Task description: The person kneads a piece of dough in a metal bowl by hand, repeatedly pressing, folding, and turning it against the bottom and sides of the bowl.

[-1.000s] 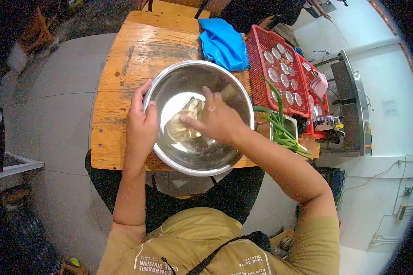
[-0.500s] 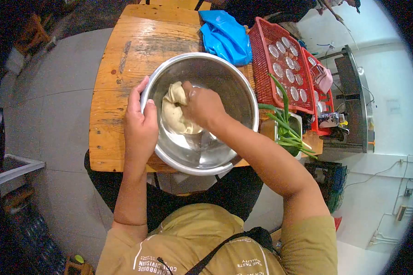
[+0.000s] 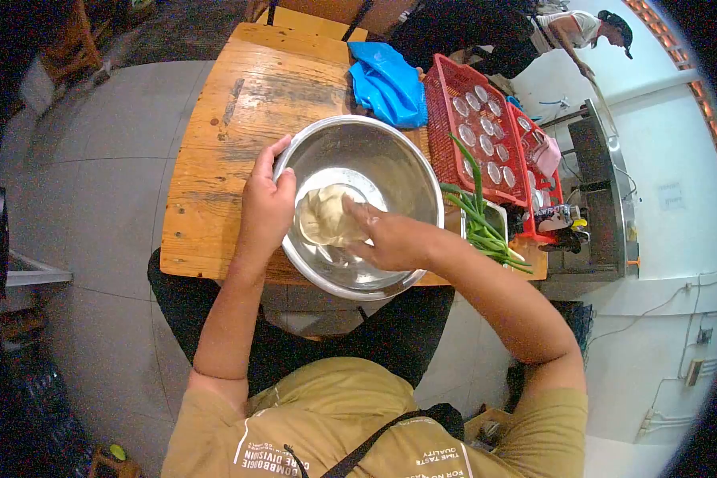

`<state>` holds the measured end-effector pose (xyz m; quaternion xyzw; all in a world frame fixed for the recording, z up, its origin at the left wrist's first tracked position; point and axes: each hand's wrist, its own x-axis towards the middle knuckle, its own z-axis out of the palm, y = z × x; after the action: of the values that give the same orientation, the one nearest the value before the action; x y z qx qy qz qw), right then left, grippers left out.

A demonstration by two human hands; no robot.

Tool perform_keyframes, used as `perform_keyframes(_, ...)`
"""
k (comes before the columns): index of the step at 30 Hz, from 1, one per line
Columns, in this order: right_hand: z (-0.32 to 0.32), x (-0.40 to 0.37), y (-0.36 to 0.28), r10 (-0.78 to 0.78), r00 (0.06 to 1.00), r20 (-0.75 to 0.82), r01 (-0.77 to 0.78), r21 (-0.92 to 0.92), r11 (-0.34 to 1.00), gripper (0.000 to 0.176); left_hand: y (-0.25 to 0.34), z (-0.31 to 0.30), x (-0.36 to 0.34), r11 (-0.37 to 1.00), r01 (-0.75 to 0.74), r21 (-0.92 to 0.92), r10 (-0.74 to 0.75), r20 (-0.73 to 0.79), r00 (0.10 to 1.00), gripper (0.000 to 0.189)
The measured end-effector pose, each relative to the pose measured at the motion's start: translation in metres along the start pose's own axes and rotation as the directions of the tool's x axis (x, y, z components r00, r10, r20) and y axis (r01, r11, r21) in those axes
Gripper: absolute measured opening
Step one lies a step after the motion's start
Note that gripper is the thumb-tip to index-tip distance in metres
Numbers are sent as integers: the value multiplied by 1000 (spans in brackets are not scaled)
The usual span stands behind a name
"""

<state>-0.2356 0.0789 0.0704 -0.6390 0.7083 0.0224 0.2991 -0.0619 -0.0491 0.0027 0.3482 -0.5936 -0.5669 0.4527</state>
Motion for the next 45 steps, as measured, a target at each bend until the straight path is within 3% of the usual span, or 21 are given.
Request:
perform_keyframes(1, -15, -3, -4, 6, 1000, -1, -6, 0, 1000, 68, -1, -1, 2, 1000, -2, -20, 2, 27, 1000, 42)
perform_keyframes(3, -36, 0, -4, -121, 968, 219, 206, -419, 884, 54, -3, 0, 3, 999, 3, -40, 0, 55, 999, 42)
perform_keyframes(4, -45, 4, 5, -455, 888, 69, 422, -514, 747, 45, -3, 0, 3, 1000, -3, -24, 5, 63, 998, 42)
perform_keyframes(5, -47, 12, 8, -456, 887, 72, 426, -509, 748, 45, -3, -1, 2, 1000, -7, -6, 8, 71, 997, 42)
perform_keyframes(7, -49, 26, 4, -458, 870, -180, 365, -388, 846, 51, 0, -1, 0, 1000, -14, 16, 13, 62, 998, 41)
perform_keyframes(9, -24, 52, 7, -442, 861, -251, 367, -296, 882, 52, 1, 0, 0, 999, -23, 36, 21, 53, 998, 41)
perform_keyframes(11, 3, 74, 14, -680, 648, -343, 582, -353, 732, 44, -2, 1, 0, 999, -37, 13, 36, 57, 998, 41)
perform_keyframes(14, 35, 77, 8, -746, 614, -258, 643, -385, 662, 38, 3, -1, -2, 1000, 1, -5, -1, 64, 998, 41)
perform_keyframes(21, 46, 88, 1, -566, 756, -330, 468, -333, 819, 32, -3, 4, -1, 995, 33, -93, -25, 89, 996, 42)
perform_keyframes(23, 43, 103, 4, -536, 730, -423, 434, -319, 842, 30, -8, 5, -1, 998, -7, -56, 11, 59, 998, 43)
perform_keyframes(25, 44, 117, 10, -356, 819, -450, 292, -209, 933, 32, -4, 4, -2, 999, -24, -29, 26, 64, 998, 43)
perform_keyframes(27, 44, 127, 12, -362, 756, -545, 299, -203, 932, 34, 0, 4, -2, 999, 9, -52, -5, 60, 998, 43)
perform_keyframes(29, 41, 128, 11, -182, 811, -556, 124, -140, 982, 37, -2, 3, -2, 999, 1, -37, 1, 53, 999, 43)
perform_keyframes(33, 46, 132, 14, -120, 696, -708, 22, -146, 989, 40, 1, 3, 0, 998, 38, -59, -35, 61, 998, 43)
perform_keyframes(37, 35, 109, -4, 85, 812, -577, -94, 14, 995, 48, -5, 3, -1, 995, 15, -96, -8, 80, 997, 41)
perform_keyframes(38, 24, 97, -2, 183, 910, -373, -157, 98, 983, 52, -5, 5, -4, 997, 1, -76, 5, 78, 997, 42)
perform_keyframes(39, 19, 83, -1, 173, 915, -366, -149, 93, 984, 52, -4, 6, -8, 997, 4, -73, 1, 66, 998, 42)
perform_keyframes(41, 11, 54, 4, -39, 937, -346, 146, 291, 946, 46, 0, 11, -12, 999, -42, 22, 43, -3, 999, 42)
perform_keyframes(42, 10, 37, 5, -39, 936, -349, 147, 288, 946, 46, -2, 12, -12, 998, -53, 38, 53, -15, 998, 42)
perform_keyframes(44, 11, 3, 6, -210, 936, -282, 216, -8, 976, 34, -3, 11, -10, 999, -34, 13, 33, 14, 999, 42)
perform_keyframes(45, 10, -7, 6, -205, 936, -286, 212, -8, 977, 34, -4, 11, -9, 1000, -12, -7, 12, 42, 999, 42)
